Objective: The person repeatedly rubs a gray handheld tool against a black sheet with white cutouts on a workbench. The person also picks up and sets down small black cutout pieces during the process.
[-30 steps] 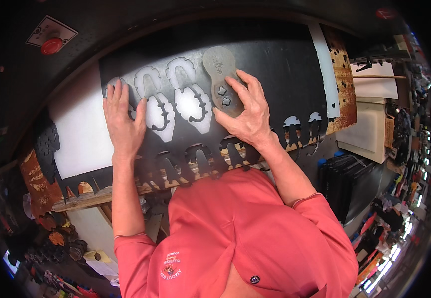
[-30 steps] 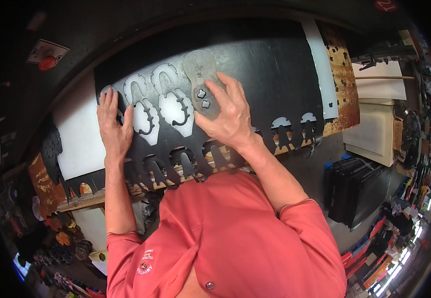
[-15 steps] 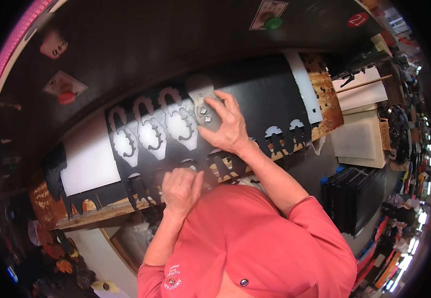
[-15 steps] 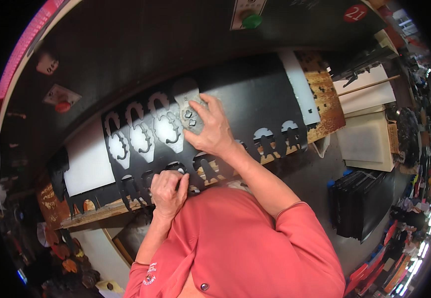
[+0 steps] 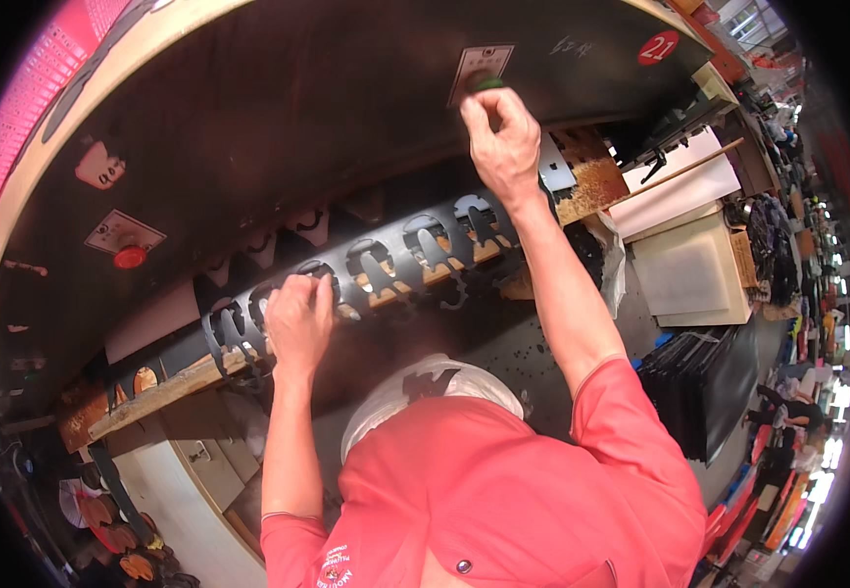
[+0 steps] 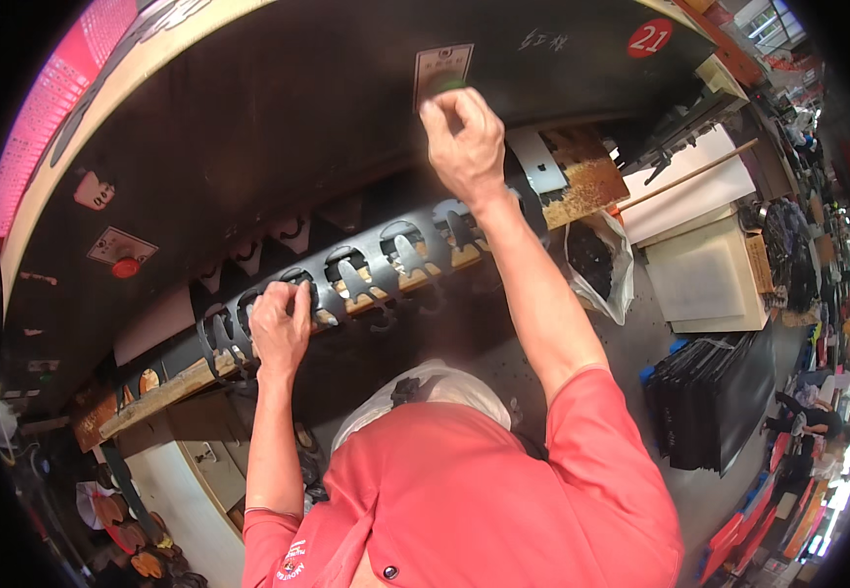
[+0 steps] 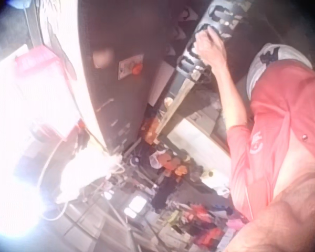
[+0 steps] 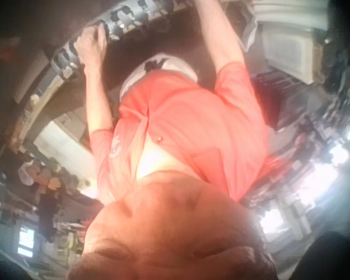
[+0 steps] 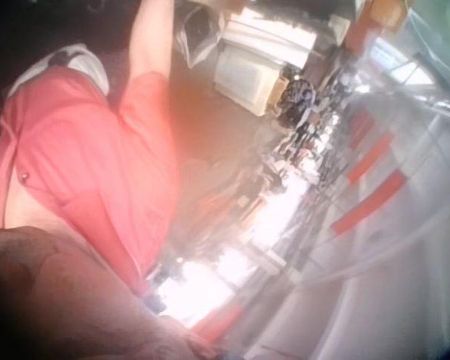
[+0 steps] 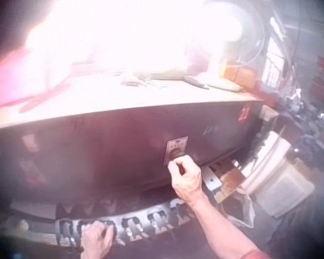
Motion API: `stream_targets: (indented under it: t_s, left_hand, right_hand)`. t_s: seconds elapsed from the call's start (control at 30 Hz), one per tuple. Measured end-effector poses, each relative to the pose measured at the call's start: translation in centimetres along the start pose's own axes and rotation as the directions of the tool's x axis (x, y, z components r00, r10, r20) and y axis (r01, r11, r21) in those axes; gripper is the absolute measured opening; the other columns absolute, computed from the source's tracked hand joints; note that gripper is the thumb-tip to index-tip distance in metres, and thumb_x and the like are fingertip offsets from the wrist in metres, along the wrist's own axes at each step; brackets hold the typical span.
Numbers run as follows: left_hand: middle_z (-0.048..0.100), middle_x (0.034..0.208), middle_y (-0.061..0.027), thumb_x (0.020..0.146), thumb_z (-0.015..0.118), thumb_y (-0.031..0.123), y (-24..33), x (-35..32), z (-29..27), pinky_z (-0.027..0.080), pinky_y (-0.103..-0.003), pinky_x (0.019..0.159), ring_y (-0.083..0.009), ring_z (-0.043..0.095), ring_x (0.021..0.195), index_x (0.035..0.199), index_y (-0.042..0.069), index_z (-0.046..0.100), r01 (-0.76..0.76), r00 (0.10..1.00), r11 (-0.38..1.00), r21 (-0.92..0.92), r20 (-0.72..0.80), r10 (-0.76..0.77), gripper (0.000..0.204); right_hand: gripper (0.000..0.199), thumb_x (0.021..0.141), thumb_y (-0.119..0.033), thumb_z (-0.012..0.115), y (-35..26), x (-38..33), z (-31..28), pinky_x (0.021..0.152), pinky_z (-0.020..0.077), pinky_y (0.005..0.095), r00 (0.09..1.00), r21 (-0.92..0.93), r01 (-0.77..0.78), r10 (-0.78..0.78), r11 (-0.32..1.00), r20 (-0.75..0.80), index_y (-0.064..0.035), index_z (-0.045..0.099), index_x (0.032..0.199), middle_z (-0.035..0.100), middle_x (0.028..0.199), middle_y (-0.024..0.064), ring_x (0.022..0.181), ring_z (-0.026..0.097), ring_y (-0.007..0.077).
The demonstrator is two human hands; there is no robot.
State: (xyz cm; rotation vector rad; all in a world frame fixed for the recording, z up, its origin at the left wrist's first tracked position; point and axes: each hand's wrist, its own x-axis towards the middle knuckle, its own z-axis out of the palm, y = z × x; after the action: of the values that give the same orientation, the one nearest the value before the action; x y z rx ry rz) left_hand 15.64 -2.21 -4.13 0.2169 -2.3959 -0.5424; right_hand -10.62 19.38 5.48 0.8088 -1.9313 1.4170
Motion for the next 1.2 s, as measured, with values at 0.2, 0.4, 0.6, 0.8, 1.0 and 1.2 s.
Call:
stream_targets:
  t_s: [0.2,0.4,0.6,0.8,1.0,1.2]
  left_hand:
    - [0.07,0.078,-0.0162,0.096,0.079,0.017,0.6,0.7,-0.3,0.052,-0.049,0.065,-0.0398,0.067,0.069,0.083,0.005,0.068,0.086,0.996,0.996,-0.004,-0.029,-0.087,0.021]
    - [0.072,0.083,-0.0172,0.097,0.078,0.019,0.6,0.7,-0.4,0.055,-0.048,0.068,-0.0396,0.07,0.074,0.086,0.004,0.071,0.106,0.994,0.994,0.005,-0.01,-0.105,0.02]
    - [0.073,0.085,-0.0177,0.098,0.076,0.021,0.5,0.6,-0.5,0.056,-0.047,0.071,-0.0393,0.071,0.077,0.087,0.004,0.071,0.115,0.992,0.993,-0.006,0.046,-0.114,0.021]
    - [0.073,0.085,-0.0176,0.098,0.076,0.021,0.6,0.5,-0.4,0.055,-0.048,0.074,-0.0402,0.07,0.078,0.087,0.004,0.072,0.187,0.976,0.982,-0.033,0.117,-0.182,0.021]
    - [0.07,0.08,-0.0143,0.097,0.078,0.021,0.5,0.5,-0.7,0.049,-0.05,0.072,-0.0391,0.067,0.075,0.083,0.006,0.068,0.071,0.991,0.997,-0.006,0.118,-0.07,0.023]
    - [0.07,0.08,-0.0159,0.095,0.08,0.021,0.2,0.9,-1.6,0.05,-0.048,0.073,-0.0405,0.067,0.074,0.084,0.004,0.069,0.178,0.944,0.983,-0.051,0.289,-0.156,0.022]
  right_hand:
    - [0.012,0.1,-0.01,0.076,0.0,-11.2,-2.0,0.064,0.0495,0.0266,0.942,0.041,-0.316,0.308,0.948,0.133,0.0003,0.072,0.095,0.067,0.076,0.0019,0.071,0.058,0.0058]
    - [0.009,0.09,-0.002,0.076,1.1,-14.5,-0.3,0.058,0.049,0.0367,0.995,-0.121,-0.01,0.023,0.993,0.101,-0.0059,0.068,0.088,0.061,0.078,0.007,0.062,0.06,0.0231]
    - [0.008,0.092,-0.004,0.075,0.8,-14.3,-0.6,0.057,0.0512,0.036,0.994,-0.116,-0.023,0.035,0.993,0.104,-0.0058,0.069,0.087,0.063,0.079,0.0067,0.06,0.063,0.0219]
    - [0.008,0.093,-0.006,0.075,0.8,-14.4,-1.1,0.06,0.0525,0.0354,0.991,-0.085,-0.06,0.07,0.995,0.117,-0.0047,0.069,0.088,0.064,0.08,0.0076,0.062,0.064,0.0212]
    - [0.01,0.095,-0.01,0.077,-0.3,-13.3,-1.7,0.06,0.0481,0.0282,0.918,-0.031,-0.334,0.332,0.942,0.216,-0.0007,0.075,0.092,0.067,0.08,0.0049,0.064,0.059,0.0093]
    - [0.038,0.089,-0.014,0.083,-2.3,-10.7,2.4,0.069,0.0542,0.0305,0.94,-0.063,-0.189,0.199,0.98,0.278,0.0032,0.073,0.121,0.072,0.107,0.0123,0.081,0.068,0.019]
